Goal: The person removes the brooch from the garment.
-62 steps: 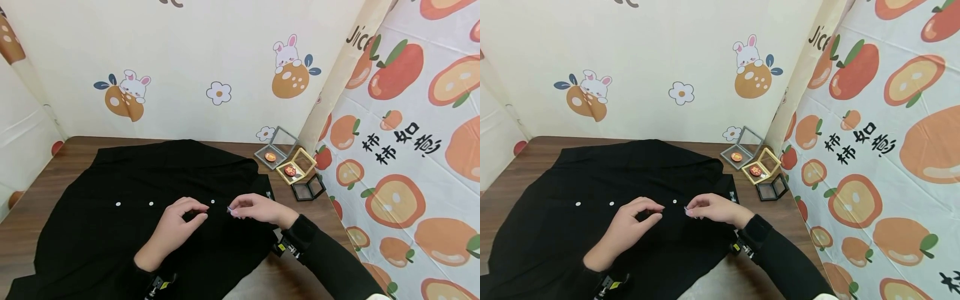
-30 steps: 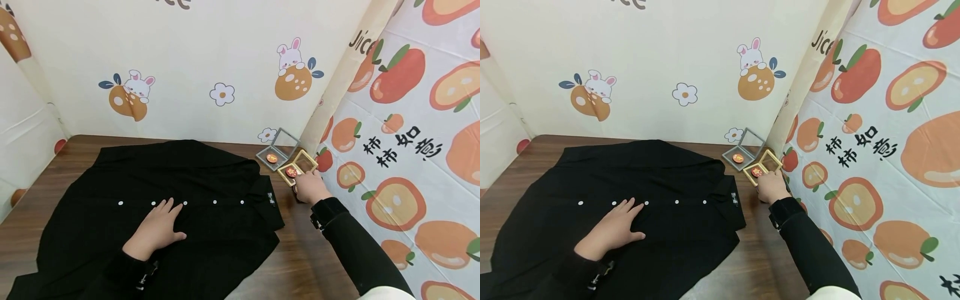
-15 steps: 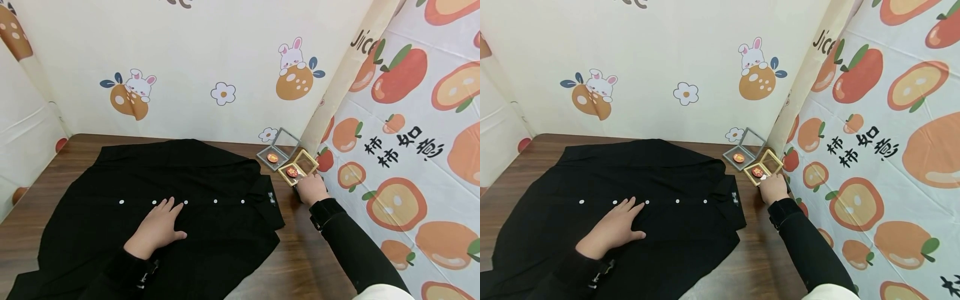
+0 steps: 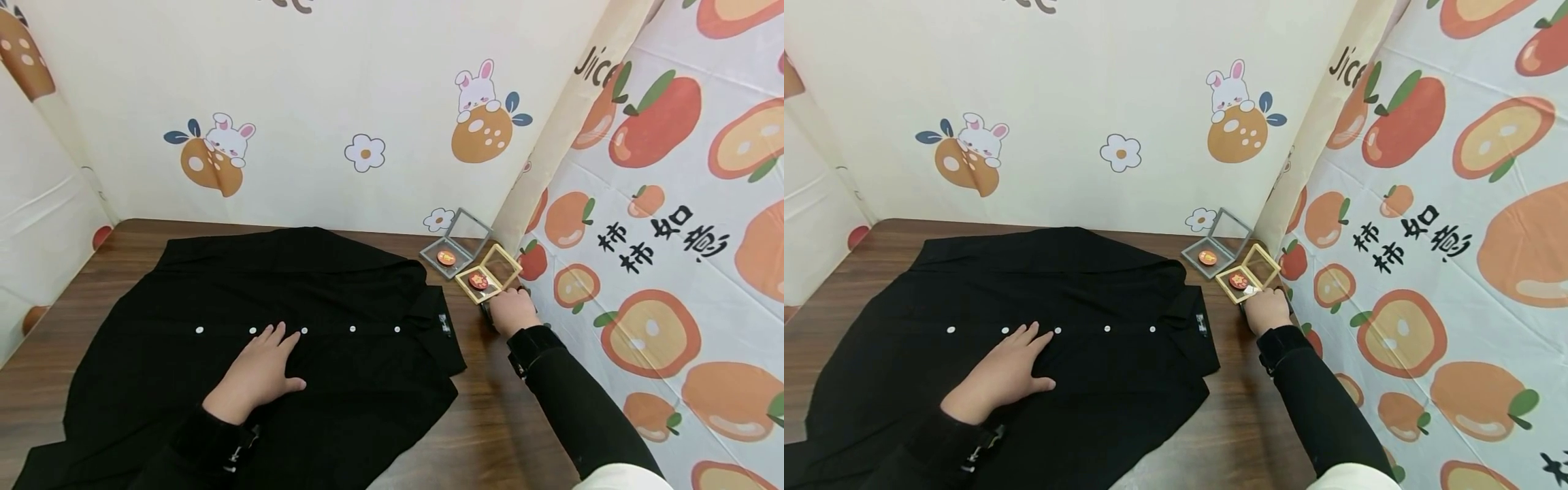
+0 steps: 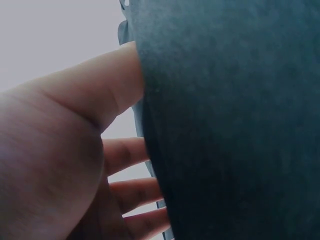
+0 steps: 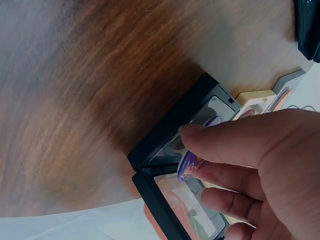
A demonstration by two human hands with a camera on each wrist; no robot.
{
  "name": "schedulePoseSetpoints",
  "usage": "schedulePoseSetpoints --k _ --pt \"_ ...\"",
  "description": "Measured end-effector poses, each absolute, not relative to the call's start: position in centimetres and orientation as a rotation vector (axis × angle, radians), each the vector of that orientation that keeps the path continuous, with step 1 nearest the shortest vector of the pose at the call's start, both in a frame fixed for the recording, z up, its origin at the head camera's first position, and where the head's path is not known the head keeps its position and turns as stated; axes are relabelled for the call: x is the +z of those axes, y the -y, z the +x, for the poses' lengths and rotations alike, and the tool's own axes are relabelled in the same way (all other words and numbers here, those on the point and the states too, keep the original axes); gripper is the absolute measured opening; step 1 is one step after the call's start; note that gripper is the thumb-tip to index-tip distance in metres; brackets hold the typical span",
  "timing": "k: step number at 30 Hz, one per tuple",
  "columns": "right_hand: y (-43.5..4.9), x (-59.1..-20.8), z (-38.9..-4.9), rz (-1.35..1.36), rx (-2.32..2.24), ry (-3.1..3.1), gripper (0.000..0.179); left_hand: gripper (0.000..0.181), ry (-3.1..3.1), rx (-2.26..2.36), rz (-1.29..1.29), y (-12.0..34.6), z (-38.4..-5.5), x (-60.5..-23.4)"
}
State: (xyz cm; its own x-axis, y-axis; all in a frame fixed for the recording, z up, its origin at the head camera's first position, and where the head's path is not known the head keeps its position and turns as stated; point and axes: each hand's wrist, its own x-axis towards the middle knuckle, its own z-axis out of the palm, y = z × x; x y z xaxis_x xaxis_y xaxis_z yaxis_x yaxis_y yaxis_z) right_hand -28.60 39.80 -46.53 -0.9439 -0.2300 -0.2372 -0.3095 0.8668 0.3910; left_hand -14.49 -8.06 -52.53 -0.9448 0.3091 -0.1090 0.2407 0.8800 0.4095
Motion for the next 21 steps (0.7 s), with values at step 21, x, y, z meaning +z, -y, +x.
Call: schedulePoseSetpoints --k 21 --pt "-40.03 -46.04 -28.61 -0.414 0.540 -2.956 0.008 0.087 -2.885 0.585 0.430 7.98 -14.58 -52.54"
